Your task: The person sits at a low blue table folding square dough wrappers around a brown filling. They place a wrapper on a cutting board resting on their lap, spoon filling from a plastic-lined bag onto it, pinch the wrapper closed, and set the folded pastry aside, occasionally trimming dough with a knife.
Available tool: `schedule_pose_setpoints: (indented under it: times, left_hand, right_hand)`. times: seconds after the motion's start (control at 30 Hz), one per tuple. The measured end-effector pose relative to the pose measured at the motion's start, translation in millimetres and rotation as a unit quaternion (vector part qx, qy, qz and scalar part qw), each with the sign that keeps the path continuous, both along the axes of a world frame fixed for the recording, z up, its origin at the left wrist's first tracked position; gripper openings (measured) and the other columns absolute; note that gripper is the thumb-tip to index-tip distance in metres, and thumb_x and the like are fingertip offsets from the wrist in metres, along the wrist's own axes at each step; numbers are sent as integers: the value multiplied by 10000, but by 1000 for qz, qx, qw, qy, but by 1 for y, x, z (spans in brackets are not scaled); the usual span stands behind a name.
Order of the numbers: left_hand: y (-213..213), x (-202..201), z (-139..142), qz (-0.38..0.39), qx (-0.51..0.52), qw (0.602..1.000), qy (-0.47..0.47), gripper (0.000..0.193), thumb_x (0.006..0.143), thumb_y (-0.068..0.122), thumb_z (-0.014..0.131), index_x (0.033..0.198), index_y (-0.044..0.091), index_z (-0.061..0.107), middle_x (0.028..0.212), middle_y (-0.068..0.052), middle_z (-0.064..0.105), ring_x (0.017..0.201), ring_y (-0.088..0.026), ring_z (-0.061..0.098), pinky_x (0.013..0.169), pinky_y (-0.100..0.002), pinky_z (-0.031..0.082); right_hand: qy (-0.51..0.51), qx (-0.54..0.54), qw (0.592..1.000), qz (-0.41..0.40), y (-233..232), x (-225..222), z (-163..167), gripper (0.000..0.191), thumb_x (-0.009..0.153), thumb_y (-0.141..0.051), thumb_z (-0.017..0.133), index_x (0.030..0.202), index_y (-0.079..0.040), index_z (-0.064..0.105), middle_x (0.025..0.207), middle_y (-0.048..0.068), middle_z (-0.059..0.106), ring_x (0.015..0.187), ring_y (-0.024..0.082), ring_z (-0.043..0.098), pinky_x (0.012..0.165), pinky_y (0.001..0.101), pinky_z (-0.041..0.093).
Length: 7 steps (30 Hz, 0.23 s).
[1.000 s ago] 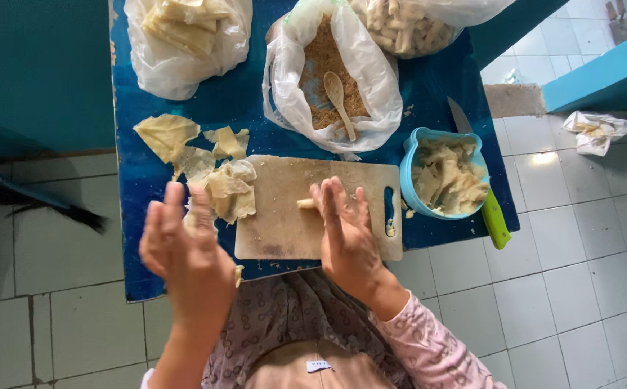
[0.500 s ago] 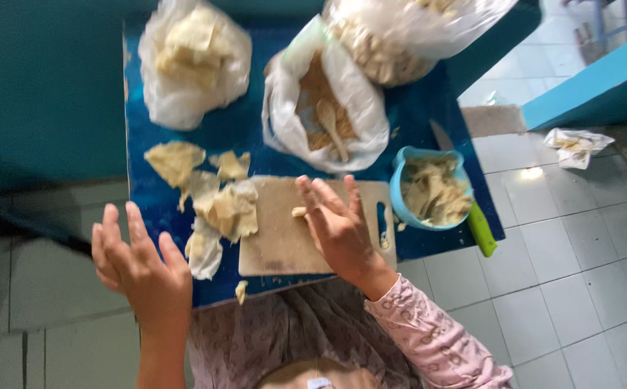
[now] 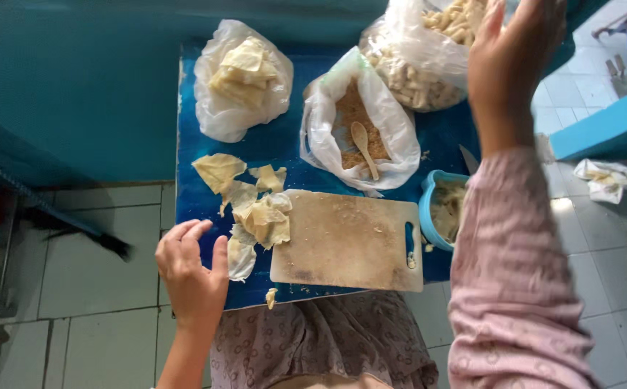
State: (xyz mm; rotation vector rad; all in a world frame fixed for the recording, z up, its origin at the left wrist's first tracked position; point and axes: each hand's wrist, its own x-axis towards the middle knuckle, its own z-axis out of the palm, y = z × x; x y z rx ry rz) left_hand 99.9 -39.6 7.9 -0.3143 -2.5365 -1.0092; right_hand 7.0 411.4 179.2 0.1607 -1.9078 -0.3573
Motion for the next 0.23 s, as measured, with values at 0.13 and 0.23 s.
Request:
schedule_pose_setpoints:
  times: [0.13, 0.23]
  left_hand:
    - [2, 0, 3, -10, 20, 999, -30, 154, 935, 212, 771, 1033, 139, 676, 1178, -47, 655, 1214, -294, 562, 1062, -430, 444]
    - [2, 0, 6, -29, 6, 999, -30, 208, 926, 256, 781, 1061, 131, 684, 1165, -68, 651, 1194, -300, 566, 1040, -451, 446]
  right_hand:
    - [-163, -180, 956, 164, -111, 50, -78, 252, 900, -66, 797, 1107, -7, 667, 1137, 212, 670, 1034, 373, 675, 931, 466, 525]
    - [-432, -325, 778, 319, -213, 84, -102, 474, 806, 22, 763, 1254, -54, 625, 1105, 131, 683, 1022, 301, 669, 912, 415, 545]
